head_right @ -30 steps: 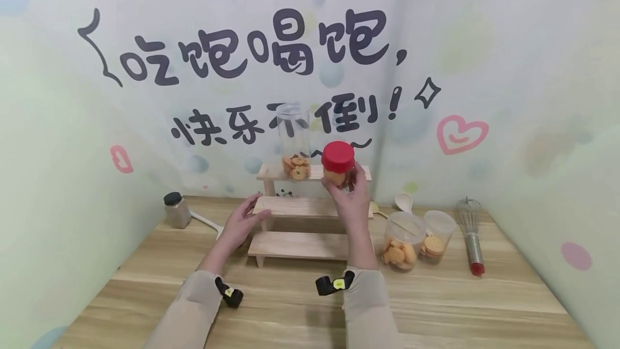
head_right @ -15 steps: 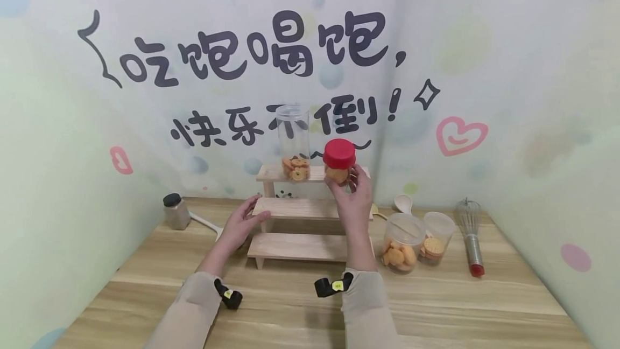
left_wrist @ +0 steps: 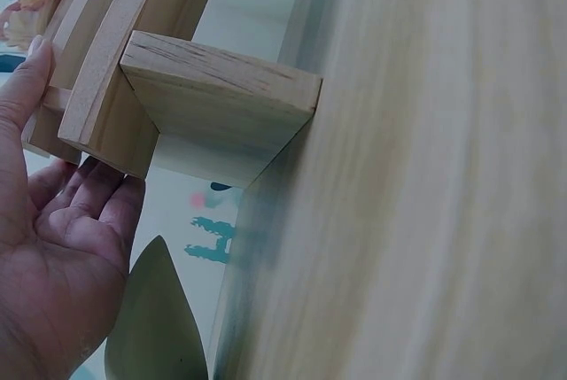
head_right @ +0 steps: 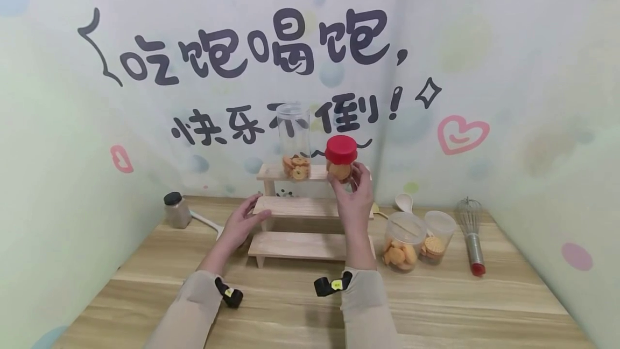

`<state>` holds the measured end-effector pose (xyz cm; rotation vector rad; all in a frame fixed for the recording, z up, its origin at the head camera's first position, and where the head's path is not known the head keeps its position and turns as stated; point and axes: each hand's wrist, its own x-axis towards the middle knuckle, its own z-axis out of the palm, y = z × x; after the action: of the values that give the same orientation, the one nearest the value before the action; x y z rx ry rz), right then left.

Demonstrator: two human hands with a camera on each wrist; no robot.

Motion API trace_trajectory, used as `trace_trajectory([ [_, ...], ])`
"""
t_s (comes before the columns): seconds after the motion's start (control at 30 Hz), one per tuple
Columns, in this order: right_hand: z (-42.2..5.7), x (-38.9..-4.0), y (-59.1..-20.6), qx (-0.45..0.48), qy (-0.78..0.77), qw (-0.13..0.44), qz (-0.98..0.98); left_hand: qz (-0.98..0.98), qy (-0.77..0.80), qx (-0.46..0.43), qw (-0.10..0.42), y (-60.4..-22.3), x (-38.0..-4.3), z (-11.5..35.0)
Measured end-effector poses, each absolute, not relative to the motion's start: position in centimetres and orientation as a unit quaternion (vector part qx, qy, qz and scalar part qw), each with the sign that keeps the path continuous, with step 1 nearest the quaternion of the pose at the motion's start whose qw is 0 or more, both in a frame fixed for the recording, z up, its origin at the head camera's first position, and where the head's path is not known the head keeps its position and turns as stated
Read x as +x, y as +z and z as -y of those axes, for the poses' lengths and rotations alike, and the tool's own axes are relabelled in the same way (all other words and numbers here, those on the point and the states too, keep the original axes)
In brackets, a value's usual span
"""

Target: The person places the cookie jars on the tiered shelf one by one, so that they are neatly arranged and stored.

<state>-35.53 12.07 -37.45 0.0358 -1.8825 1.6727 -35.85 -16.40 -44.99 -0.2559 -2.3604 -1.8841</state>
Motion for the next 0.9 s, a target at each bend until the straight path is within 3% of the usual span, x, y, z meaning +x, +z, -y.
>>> trace_trajectory([
  [0.63,-12.0,-35.5,-37.2,0.023,0.610,0.302,0.732,0.783,-0.616,-0.082,0.026,-43.3,-34.9,16.3],
  [0.9,-11.8,-35.6,-37.4,0.020,0.627,0.311,0.714,0.772,-0.628,-0.088,0.050,-44.6,-35.8,16.3],
])
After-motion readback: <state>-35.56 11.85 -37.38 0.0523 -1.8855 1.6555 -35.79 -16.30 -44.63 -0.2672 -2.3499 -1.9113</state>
